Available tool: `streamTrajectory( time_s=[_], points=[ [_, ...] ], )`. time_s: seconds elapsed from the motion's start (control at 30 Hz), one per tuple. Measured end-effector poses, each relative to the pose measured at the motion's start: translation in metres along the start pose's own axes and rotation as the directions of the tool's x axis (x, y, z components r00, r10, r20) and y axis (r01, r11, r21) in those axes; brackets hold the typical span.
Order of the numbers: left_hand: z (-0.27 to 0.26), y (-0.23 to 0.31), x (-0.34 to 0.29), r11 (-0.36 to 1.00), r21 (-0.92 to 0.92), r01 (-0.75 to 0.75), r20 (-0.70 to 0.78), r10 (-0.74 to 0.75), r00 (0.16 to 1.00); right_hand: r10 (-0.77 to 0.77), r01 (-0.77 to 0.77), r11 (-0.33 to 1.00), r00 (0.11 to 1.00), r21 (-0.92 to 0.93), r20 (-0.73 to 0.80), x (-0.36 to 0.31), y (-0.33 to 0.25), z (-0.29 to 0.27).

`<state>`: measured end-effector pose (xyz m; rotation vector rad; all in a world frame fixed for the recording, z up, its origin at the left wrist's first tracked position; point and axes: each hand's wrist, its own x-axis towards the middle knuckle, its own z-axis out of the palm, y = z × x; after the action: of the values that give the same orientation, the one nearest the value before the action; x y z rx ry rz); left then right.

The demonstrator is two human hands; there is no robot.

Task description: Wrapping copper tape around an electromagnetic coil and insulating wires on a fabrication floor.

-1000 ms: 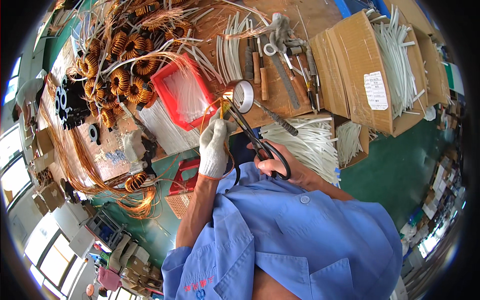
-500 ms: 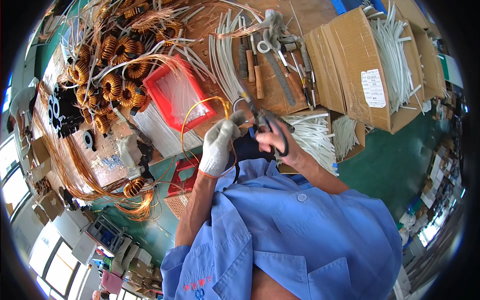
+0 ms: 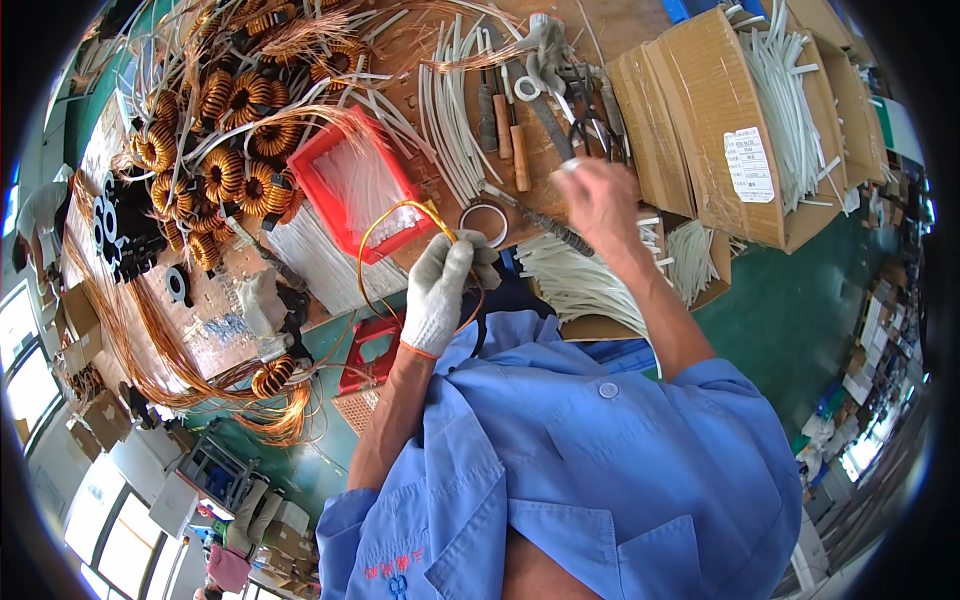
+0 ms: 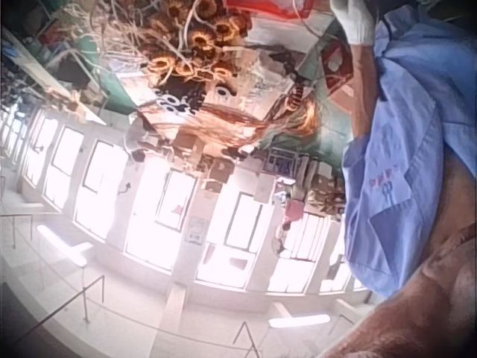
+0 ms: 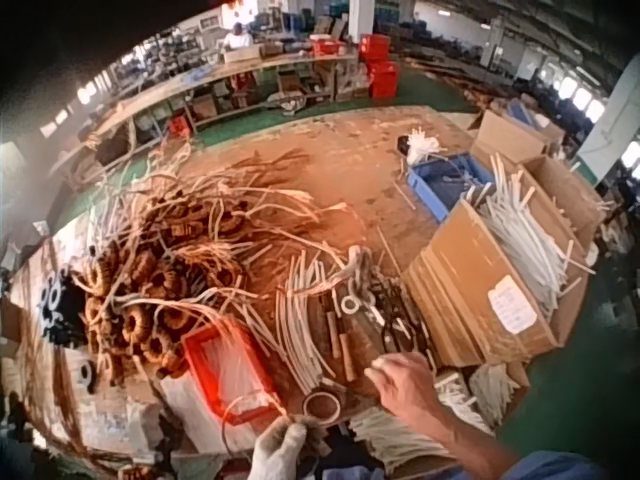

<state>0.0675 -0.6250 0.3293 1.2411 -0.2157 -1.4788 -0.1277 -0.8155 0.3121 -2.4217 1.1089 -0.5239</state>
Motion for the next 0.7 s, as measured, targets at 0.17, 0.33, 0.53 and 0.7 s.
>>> streamTrajectory(
  time_s=[0.17,0.33,0.53,0.7],
  points=[
    [0.001,0.003,-0.021,0.977,0.207,0.042,0.005,-0.044,0.999,0.093,-0.310,0.823,0.900,0.477,0.426,-0.001,-0.109,0.022],
    [-0.027,0.001,-0.043,0.627,0.735,-0.259,0.147,0.225,0.963,0.007,-0.194,0.774,0.954,0.603,0.299,-0.024,-0.142,0.056],
    [-0.120,0.000,-0.120,0.721,0.633,-0.282,0.174,0.222,0.959,0.303,-0.324,0.864,0.946,0.386,0.117,-0.072,-0.161,0.013],
    [-0.244,0.032,-0.216,0.393,0.830,-0.396,0.099,0.594,0.799,0.712,-0.720,0.671,0.693,0.179,0.117,-0.204,-0.134,-0.045]
  ],
)
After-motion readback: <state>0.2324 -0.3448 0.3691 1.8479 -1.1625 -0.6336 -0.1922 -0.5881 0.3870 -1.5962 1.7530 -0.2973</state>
